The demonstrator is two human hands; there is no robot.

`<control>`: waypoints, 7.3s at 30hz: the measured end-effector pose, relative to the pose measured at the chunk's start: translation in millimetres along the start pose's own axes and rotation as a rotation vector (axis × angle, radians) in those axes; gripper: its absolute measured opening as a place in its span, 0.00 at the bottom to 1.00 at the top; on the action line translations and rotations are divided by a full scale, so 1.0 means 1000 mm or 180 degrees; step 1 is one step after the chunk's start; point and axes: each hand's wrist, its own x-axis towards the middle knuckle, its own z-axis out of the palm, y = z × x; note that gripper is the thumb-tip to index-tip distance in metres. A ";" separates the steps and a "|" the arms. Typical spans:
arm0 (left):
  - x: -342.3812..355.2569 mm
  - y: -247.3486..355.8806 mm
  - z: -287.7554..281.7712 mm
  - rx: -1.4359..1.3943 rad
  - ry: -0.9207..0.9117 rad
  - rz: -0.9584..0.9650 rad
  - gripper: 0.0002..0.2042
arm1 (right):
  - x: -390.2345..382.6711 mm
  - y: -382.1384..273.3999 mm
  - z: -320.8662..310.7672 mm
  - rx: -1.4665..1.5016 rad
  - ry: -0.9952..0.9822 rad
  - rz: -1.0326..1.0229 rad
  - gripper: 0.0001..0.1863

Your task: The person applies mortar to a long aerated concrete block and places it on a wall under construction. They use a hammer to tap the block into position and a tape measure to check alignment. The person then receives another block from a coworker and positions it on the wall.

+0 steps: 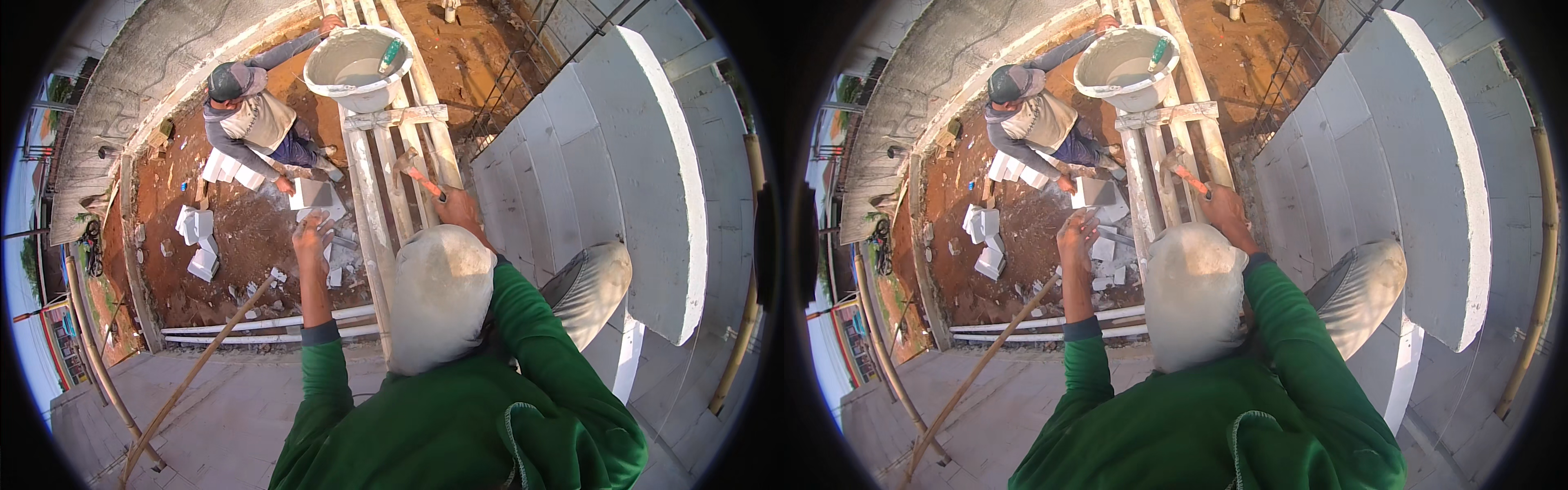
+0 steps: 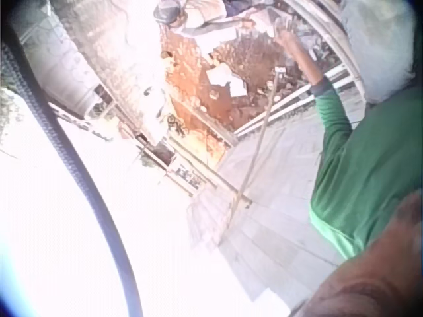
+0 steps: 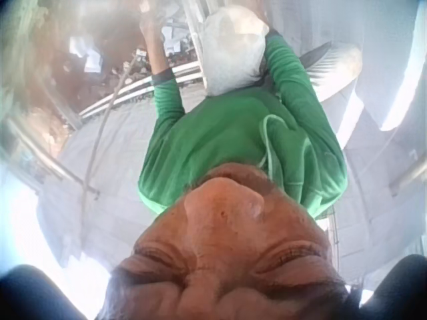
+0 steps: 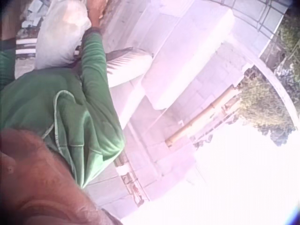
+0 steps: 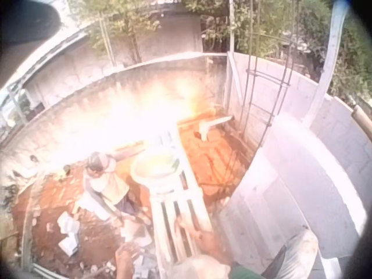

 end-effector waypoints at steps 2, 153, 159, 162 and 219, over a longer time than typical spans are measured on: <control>-0.019 -0.038 -0.018 0.0113 0.0053 -0.0370 0.22 | 0.002 0.027 0.023 -0.0159 -0.0220 -0.0420 0.19; -0.517 0.128 0.249 0.4393 -0.2792 -0.0536 0.15 | -0.708 0.229 -0.357 -0.0560 0.0900 0.2822 0.16; -0.493 0.117 0.247 0.4299 -0.2910 -0.0142 0.18 | -0.733 0.236 -0.339 -0.0593 0.0984 0.3081 0.18; -0.505 0.119 0.254 0.4315 -0.3157 -0.0189 0.20 | -0.749 0.243 -0.320 -0.0671 0.1221 0.3182 0.19; -0.492 0.097 0.241 0.4390 -0.3097 -0.0134 0.21 | -0.802 0.207 -0.335 -0.0416 0.1299 0.3942 0.21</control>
